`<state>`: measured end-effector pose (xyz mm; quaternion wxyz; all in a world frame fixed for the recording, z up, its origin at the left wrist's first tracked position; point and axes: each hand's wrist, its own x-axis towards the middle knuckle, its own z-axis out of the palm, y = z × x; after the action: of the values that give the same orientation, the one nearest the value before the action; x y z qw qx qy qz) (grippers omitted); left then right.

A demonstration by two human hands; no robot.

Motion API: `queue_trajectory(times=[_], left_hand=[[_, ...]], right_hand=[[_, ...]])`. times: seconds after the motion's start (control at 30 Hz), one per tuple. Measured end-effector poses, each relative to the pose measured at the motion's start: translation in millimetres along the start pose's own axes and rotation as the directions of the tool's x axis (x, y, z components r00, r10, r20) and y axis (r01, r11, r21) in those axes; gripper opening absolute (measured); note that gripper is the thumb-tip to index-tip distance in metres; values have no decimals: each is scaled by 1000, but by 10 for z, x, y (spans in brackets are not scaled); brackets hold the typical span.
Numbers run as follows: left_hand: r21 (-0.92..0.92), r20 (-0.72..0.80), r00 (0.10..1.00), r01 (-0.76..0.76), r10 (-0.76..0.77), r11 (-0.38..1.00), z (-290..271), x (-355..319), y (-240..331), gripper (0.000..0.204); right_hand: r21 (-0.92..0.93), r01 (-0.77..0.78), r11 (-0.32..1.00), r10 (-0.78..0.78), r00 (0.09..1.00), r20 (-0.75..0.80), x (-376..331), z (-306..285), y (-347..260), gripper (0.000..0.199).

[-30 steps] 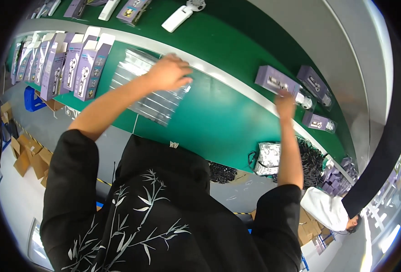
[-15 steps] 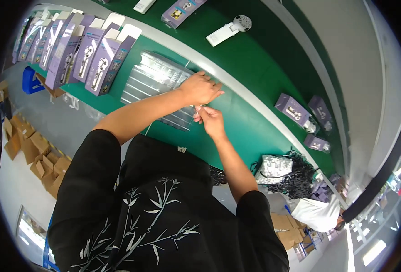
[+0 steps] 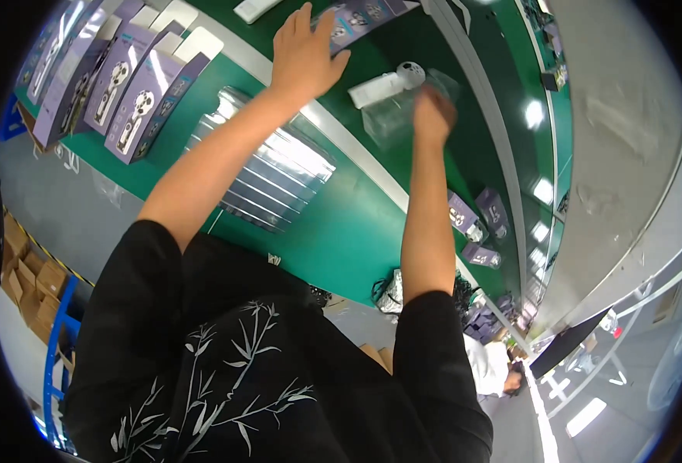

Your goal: Packing small electronic devices and plastic components into boxes on a factory assembly line.

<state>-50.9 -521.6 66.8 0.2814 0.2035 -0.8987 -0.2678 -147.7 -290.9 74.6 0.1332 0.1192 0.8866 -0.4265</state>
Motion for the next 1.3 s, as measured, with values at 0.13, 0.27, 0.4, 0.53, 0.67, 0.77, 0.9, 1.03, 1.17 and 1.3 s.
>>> queue_trajectory(times=[0.13,0.27,0.4,0.53,0.67,0.77,0.9,1.03,1.17,1.3], left_hand=[[147,539,780,285,-318,947,185,249,-288,74],[113,668,655,380,-354,918,209,105,-364,77],[128,636,765,25,-101,991,-70,28,-140,76],[156,453,807,-489,378,858,-511,-12,-396,75],[46,545,659,-641,519,766,-664,-22,-281,73],[-150,525,544,-698,655,700,-499,-68,197,71],[-291,426,494,-718,758,632,-242,-306,623,60],[-307,523,529,-614,668,727,-393,-485,556,50],[-321,759,398,-460,516,828,-470,-1012,319,43],[-313,701,465,-480,541,819,-415,-1364,291,35]], right_hand=[[-400,298,867,-151,921,360,401,630,30,13],[-543,840,-21,-619,415,666,273,410,93,15],[-498,805,-322,-520,289,804,405,108,159,28],[-703,711,12,-352,661,663,235,-559,259,34],[-845,431,318,-271,895,354,11,-1135,124,44],[-638,746,192,-491,636,595,-302,-1140,141,46],[-635,750,185,-488,631,604,-201,-1480,595,44],[-847,407,343,-139,913,383,224,-2590,1671,29],[-833,372,409,-538,836,110,191,-2679,2243,26],[-165,268,949,-221,942,253,-1041,-1379,1504,23]])
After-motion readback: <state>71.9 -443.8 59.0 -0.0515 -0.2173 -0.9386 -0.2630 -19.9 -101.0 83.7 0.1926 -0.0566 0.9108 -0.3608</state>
